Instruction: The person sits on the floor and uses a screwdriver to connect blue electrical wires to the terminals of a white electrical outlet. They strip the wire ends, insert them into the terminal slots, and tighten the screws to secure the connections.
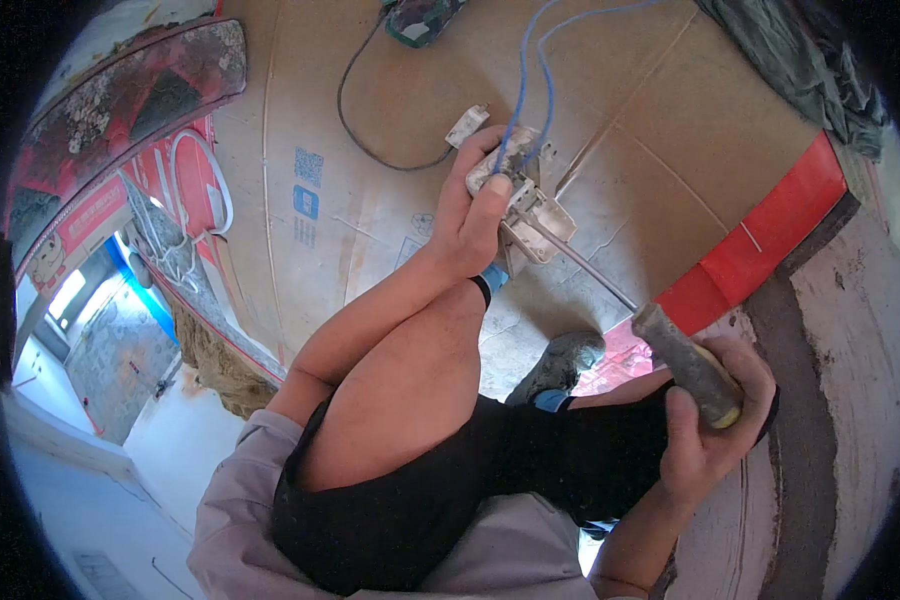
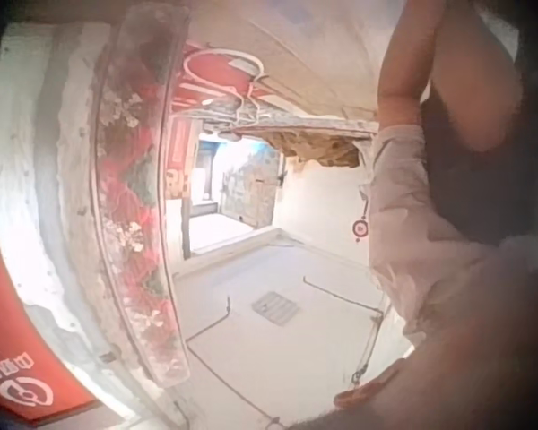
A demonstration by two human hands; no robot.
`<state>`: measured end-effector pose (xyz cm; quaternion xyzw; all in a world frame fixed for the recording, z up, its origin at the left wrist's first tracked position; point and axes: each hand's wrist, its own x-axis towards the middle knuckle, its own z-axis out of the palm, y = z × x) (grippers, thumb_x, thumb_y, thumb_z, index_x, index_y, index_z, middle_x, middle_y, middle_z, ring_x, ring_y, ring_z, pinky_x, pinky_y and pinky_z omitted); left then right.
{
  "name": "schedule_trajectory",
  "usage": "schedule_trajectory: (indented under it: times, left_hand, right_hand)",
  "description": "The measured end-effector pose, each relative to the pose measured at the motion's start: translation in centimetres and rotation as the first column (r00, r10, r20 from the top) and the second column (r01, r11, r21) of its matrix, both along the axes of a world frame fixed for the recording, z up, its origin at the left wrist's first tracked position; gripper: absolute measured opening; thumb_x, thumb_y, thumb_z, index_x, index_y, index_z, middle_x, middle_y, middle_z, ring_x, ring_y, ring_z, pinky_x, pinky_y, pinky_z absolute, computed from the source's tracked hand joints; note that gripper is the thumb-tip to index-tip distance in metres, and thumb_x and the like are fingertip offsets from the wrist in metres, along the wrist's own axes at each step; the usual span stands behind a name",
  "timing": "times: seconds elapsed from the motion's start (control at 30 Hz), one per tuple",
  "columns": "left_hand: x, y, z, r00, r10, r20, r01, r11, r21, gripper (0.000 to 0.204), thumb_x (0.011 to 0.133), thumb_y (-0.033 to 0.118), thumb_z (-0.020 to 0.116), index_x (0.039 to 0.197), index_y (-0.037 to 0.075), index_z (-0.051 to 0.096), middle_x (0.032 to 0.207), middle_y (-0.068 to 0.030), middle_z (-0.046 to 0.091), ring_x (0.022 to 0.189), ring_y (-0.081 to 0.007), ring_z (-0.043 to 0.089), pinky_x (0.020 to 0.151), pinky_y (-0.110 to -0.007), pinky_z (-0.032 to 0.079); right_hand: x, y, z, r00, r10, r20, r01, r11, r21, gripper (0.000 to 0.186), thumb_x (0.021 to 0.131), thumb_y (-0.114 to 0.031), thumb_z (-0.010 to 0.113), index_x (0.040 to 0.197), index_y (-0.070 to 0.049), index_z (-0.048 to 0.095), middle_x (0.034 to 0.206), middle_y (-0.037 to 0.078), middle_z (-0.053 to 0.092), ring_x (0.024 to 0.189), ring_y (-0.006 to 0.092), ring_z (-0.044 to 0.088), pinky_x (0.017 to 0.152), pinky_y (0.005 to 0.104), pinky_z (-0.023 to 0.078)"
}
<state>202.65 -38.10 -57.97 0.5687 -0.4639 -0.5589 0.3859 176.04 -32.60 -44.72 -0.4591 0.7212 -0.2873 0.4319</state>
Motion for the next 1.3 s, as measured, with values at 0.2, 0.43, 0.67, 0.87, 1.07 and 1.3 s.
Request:
schedule_trajectory:
  times: [0.2,0.43,0.67,0.87,1.07,1.3]
  left_hand:
    - [-0.1,-0.3,-0.1,0.999,-0.001,0.052,0.005,0.997,-0.073,0.043,0.096,0.027,0.049,0.129,-0.001,0.047,0.114,-0.0163,0.056,0.105,-0.0254,0.056,0.095,-0.036,0.042]
    - [0.4,-0.2,0.5,1.0,0.002,0.021,-0.003,0.998,0.065,0.05,0.096,0.024,0.051,0.138,-0.002,0.042,0.126,-0.0135,0.054,0.118,-0.0213,0.049,0.105,-0.035,0.035]
    - [-3.3,0.7,-4.4,0.996,-0.037,0.079,0.034,0.999,0.028,0.059,0.094,0.03,0.055,0.139,-0.003,0.038,0.13,-0.0218,0.051,0.123,-0.0335,0.05,0.107,-0.042,0.037]
    - [1.4,-1.2,1.4,0.997,-0.032,-0.067,0.035,0.999,0.041,0.039,0.092,0.025,0.052,0.12,-0.001,0.046,0.104,-0.0219,0.051,0.095,-0.034,0.053,0.086,-0.044,0.043]
    - [2.6,-3.1,-0.8,0.988,-0.106,0.112,0.109,0.994,-0.028,0.035,0.09,0.023,0.052,0.115,-0.001,0.048,0.095,-0.0221,0.057,0.087,-0.037,0.059,0.078,-0.045,0.046]
    - [4.2,-8.4,1.8,0.98,-0.125,0.157,0.146,0.98,-0.136,0.03,0.087,0.023,0.056,0.103,-0.002,0.053,0.079,-0.0211,0.062,0.078,-0.0395,0.063,0.071,-0.048,0.048]
  right_hand:
    - [0.1,-0.3,0.0,0.998,-0.026,0.052,0.024,0.999,0.037,0.04,0.086,-0.027,0.066,0.112,0.001,0.057,0.105,0.012,0.06,0.103,0.0209,0.056,0.09,0.0339,0.044]
    - [-2.6,0.3,-2.0,0.997,-0.047,0.053,0.035,0.978,0.204,0.046,0.087,-0.027,0.069,0.118,0.004,0.056,0.111,0.014,0.06,0.107,0.0228,0.057,0.095,0.0357,0.044]
    - [-3.3,-0.8,-0.3,0.974,-0.029,-0.225,0.065,0.985,0.158,0.056,0.089,-0.044,0.065,0.126,-0.003,0.058,0.104,0.016,0.065,0.086,0.0267,0.064,0.079,0.0391,0.052]
    - [1.4,-2.3,0.3,0.977,0.028,-0.209,-0.024,0.999,0.021,0.048,0.092,-0.046,0.067,0.092,0.002,0.071,0.094,0.018,0.068,0.078,0.0278,0.065,0.063,0.0369,0.056]
    - [2.5,-4.7,0.8,0.872,0.426,-0.242,-0.441,0.897,-0.012,0.046,0.091,-0.041,0.07,0.098,0.005,0.072,0.087,0.014,0.069,0.074,0.0266,0.066,0.064,0.0377,0.056]
    - [1.6,-4.5,-2.9,0.957,0.289,-0.019,-0.278,0.936,0.217,0.027,0.092,-0.025,0.07,0.103,-0.001,0.073,0.094,0.016,0.073,0.082,0.028,0.07,0.07,0.0354,0.057]
